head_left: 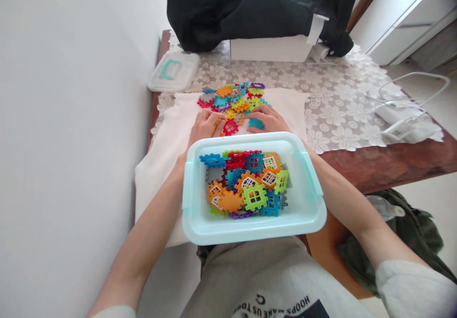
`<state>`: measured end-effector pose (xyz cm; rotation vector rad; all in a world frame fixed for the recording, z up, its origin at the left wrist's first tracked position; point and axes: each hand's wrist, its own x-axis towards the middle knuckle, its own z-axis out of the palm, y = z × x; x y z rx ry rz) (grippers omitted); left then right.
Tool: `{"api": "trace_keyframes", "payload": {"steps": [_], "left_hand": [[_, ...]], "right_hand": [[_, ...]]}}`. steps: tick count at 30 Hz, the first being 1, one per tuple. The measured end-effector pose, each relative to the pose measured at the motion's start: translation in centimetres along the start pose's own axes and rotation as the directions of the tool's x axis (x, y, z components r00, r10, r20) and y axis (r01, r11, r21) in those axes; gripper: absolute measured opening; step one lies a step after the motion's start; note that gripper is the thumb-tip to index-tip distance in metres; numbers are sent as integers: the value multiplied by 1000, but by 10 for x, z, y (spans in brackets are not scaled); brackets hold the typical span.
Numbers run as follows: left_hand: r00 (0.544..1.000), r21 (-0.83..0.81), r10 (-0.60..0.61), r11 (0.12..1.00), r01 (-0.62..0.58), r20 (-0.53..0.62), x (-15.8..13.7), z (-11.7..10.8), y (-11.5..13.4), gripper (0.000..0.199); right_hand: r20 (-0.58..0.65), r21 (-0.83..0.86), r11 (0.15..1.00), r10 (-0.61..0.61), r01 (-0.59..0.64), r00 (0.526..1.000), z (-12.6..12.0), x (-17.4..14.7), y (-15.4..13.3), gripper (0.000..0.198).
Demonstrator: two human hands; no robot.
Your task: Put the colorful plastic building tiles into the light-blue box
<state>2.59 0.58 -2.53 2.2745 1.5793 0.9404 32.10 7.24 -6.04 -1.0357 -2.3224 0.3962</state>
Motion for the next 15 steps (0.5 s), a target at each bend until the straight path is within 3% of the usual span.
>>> {"api": "trace_keyframes", "payload": {"steps": [6, 15], "left_hand": [[995, 41, -94, 995, 92, 45, 1, 0, 0, 9], [997, -14, -68, 998, 69, 39, 4, 6, -15, 12]], "right_hand": [[16, -56, 997, 61, -60, 998, 0, 1, 3, 33], [52, -110, 990, 97, -91, 994, -3, 0, 6, 35]]}}
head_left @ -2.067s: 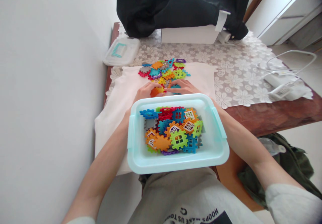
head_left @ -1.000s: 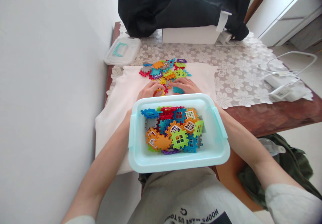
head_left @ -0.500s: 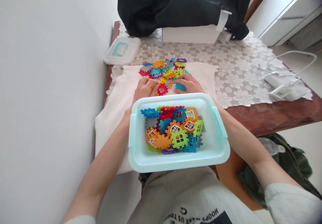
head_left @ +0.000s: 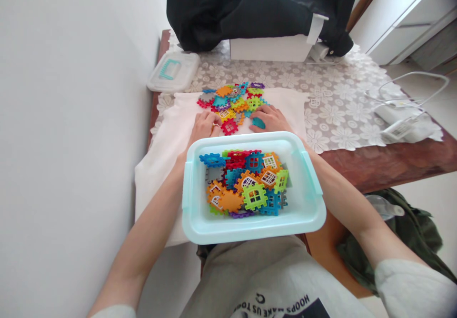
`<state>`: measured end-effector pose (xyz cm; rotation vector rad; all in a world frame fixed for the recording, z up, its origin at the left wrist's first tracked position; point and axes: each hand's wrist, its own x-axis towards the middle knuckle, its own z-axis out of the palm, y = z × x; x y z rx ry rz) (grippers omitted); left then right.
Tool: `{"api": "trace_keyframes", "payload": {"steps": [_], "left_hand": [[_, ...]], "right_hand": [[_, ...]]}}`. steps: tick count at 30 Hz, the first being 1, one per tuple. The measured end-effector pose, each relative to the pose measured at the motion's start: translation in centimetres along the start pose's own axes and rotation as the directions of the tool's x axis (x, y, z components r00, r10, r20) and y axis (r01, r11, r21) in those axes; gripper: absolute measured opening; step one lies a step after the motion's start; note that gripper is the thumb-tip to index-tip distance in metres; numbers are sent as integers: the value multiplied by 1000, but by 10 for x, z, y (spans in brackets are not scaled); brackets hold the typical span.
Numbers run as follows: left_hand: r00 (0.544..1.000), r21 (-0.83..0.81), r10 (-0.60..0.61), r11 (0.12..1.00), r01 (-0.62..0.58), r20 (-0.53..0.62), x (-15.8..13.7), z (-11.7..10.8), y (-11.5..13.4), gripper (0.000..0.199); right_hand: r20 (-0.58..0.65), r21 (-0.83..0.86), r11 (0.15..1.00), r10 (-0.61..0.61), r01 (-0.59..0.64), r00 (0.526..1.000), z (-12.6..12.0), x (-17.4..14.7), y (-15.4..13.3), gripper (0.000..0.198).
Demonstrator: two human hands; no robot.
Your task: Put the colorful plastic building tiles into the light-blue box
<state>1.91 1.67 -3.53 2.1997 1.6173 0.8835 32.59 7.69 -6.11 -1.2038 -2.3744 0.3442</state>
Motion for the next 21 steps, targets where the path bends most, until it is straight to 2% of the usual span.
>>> {"api": "trace_keyframes", "payload": {"steps": [4, 8, 12, 17, 21], "left_hand": [[999, -77, 18, 997, -20, -35, 3, 2, -5, 11], [999, -112, -22, 994, 17, -44, 5, -2, -3, 13], [995, -135, -83, 988, 76, -49, 3, -7, 1, 17], [993, -226, -84, 972, 64, -78, 0, -13, 7, 32], [994, -220, -52, 975, 29, -100, -1, -16, 12, 34]], "right_hand": [[31, 3, 1000, 1, -1, 1000, -6, -1, -2, 37], [67, -2, 999, -54, 54, 996, -12, -2, -2, 42], [75, 29, 995, -96, 94, 993, -16, -3, -2, 39], [54, 89, 995, -56, 51, 997, -18, -4, -6, 41], [15, 124, 992, -9, 7, 1000, -16, -4, -8, 43]]}}
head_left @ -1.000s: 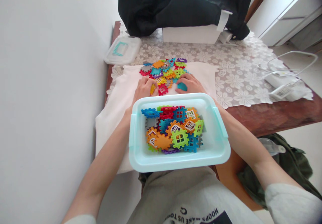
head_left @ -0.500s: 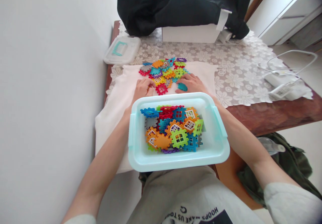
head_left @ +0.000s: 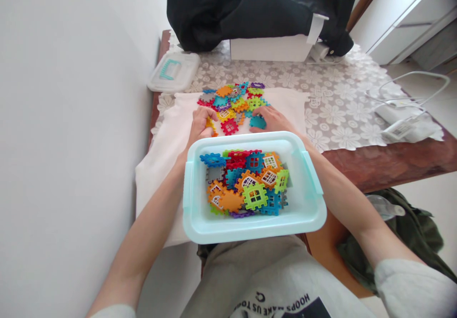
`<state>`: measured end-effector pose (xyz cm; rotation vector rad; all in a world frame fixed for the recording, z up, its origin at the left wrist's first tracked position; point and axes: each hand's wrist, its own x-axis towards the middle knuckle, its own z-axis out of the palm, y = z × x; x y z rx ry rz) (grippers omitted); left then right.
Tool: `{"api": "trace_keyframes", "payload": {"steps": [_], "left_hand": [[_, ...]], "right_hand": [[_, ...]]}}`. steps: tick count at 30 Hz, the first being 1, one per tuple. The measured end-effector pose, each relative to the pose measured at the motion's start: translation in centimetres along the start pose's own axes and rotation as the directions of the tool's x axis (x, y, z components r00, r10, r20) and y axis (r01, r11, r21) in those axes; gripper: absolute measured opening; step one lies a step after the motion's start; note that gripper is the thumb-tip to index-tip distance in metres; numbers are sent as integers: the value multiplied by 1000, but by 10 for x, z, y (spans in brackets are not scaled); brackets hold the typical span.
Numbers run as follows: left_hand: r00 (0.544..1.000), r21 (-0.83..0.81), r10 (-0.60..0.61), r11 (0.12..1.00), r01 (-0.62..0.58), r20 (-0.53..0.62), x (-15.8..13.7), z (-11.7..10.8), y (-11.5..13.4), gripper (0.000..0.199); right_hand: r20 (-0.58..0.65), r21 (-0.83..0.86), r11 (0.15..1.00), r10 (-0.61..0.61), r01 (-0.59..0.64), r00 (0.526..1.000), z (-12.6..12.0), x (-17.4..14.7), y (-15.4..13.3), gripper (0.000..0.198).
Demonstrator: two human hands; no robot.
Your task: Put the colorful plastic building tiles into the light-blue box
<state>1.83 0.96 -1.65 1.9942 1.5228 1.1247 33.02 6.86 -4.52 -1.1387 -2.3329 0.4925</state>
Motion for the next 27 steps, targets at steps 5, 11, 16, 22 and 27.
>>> {"api": "trace_keyframes", "payload": {"steps": [5, 11, 16, 22, 27], "left_hand": [[1000, 33, 9, 999, -9, -6, -1, 1, 2, 33], [999, 48, -26, 999, 24, 36, 3, 2, -7, 40], [993, -2, 0, 1000, 0, 115, 4, -3, -14, 50], [965, -19, -8, 1000, 14, 263, 0, -6, -10, 25], [962, -8, 7, 1000, -5, 274, -2, -11, -10, 26]], "right_hand": [[12, -23, 999, -35, 35, 999, 2, 1, 1, 37], [27, -27, 997, -66, 66, 997, 2, 2, 2, 38], [30, -31, 996, -80, 81, 996, 3, 2, 3, 39], [-3, -8, 998, -68, 68, 998, 7, 4, 5, 37], [-68, 65, 997, -25, 29, 997, 6, 6, 1, 37]]}}
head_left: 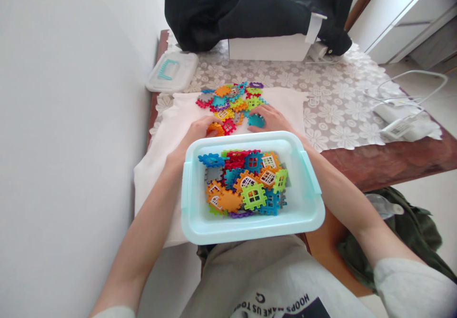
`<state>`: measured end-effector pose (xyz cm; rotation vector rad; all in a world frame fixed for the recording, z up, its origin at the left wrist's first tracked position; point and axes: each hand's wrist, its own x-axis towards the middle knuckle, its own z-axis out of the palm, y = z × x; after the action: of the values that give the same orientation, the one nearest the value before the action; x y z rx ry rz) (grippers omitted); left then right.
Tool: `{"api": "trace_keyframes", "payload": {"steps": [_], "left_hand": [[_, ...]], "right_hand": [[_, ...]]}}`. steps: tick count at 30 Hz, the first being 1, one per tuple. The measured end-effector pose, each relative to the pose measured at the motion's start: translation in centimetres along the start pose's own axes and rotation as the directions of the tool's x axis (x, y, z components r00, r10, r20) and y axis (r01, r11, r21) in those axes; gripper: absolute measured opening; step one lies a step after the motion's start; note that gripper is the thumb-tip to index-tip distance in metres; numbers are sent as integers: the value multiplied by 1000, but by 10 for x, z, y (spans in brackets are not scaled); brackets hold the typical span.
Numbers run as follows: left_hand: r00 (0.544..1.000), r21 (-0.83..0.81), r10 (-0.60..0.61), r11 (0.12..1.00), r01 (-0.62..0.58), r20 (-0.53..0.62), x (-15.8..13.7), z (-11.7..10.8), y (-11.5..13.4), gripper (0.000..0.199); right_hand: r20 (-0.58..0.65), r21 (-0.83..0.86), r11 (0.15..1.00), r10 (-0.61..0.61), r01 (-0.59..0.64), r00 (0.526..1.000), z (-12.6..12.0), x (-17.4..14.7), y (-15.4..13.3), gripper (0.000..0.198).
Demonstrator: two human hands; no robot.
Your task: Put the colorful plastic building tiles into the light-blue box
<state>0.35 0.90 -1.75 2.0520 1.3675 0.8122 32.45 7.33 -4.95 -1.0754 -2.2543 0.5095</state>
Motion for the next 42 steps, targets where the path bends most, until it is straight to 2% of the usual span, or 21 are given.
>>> {"api": "trace_keyframes", "payload": {"steps": [5, 9, 11, 14, 17, 19, 21, 23, 24, 26, 27, 28, 30, 31, 32, 33, 35, 37, 38, 40, 42], "left_hand": [[1000, 12, -10, 1000, 10, 9, -3, -10, -2, 24], [983, -38, -68, 997, 62, -172, -4, -15, 2, 33], [961, -138, -93, 989, 57, -262, -2, -15, 4, 41], [920, -338, -124, 941, -9, -371, 2, -16, 6, 49], [904, -462, -140, 884, -69, -404, 0, -24, 13, 52], [933, -565, -144, 821, -74, -330, -6, -32, 22, 51], [975, -680, -100, 730, -64, -199, -13, -39, 32, 51], [997, -758, -3, 649, -60, -82, -19, -43, 41, 49], [999, -771, 46, 635, -44, -20, -20, -43, 46, 46], [987, -744, 110, 668, 12, 115, -22, -44, 53, 38], [977, -715, 123, 698, 40, 175, -22, -44, 55, 34], [967, -686, 132, 725, 56, 219, -22, -45, 56, 31], [949, -650, 168, 759, 48, 266, -21, -49, 57, 31], [941, -645, 190, 763, 37, 279, -21, -50, 57, 34], [933, -650, 208, 759, 36, 295, -21, -51, 56, 39], [928, -669, 218, 742, 44, 303, -21, -51, 55, 45], [945, -727, 192, 683, 66, 266, -20, -46, 51, 57], [988, -737, 82, 674, 43, 133, -17, -35, 45, 59], [999, -696, 10, 717, 28, 51, -14, -29, 41, 58], [991, -514, -93, 857, 33, -91, -8, -16, 31, 55], [989, -270, -95, 961, 61, -112, -3, -6, 18, 53]], "right_hand": [[-64, 224, 969, 119, -102, 991, -4, 1, -10, 47], [-97, 490, 869, 137, -73, 986, -7, 5, -17, 65], [-98, 571, 819, 134, -55, 986, -11, 6, -21, 73], [-93, 606, 794, 117, -37, 989, -20, 6, -26, 81], [-74, 612, 790, 101, -34, 992, -32, 2, -34, 89], [-63, 631, 775, 101, -38, 993, -40, -3, -40, 91], [-50, 683, 730, 77, -22, 996, -48, -7, -46, 87], [-61, 789, 612, -15, 57, 998, -54, -10, -51, 76], [-62, 844, 527, -85, 97, 994, -57, -11, -53, 69], [-45, 923, 361, -249, 136, 967, -61, -10, -56, 58], [-14, 939, 319, -332, 126, 943, -63, -9, -58, 52], [32, 944, 313, -406, 106, 913, -65, -8, -59, 48], [115, 929, 361, -501, 86, 858, -67, -5, -60, 47], [136, 918, 387, -513, 87, 848, -66, -5, -60, 48], [134, 910, 404, -496, 92, 858, -64, -4, -60, 51], [102, 906, 409, -451, 104, 887, -62, -4, -59, 55], [-16, 890, 435, -273, 138, 962, -53, -3, -54, 62], [-116, 816, 561, -78, 140, 990, -42, -1, -46, 61], [-137, 741, 662, -19, 115, 990, -37, -1, -41, 56], [-120, 506, 861, 11, 52, 993, -26, 0, -31, 43], [-28, 266, 963, -37, 44, 999, -17, -1, -23, 41]]}}
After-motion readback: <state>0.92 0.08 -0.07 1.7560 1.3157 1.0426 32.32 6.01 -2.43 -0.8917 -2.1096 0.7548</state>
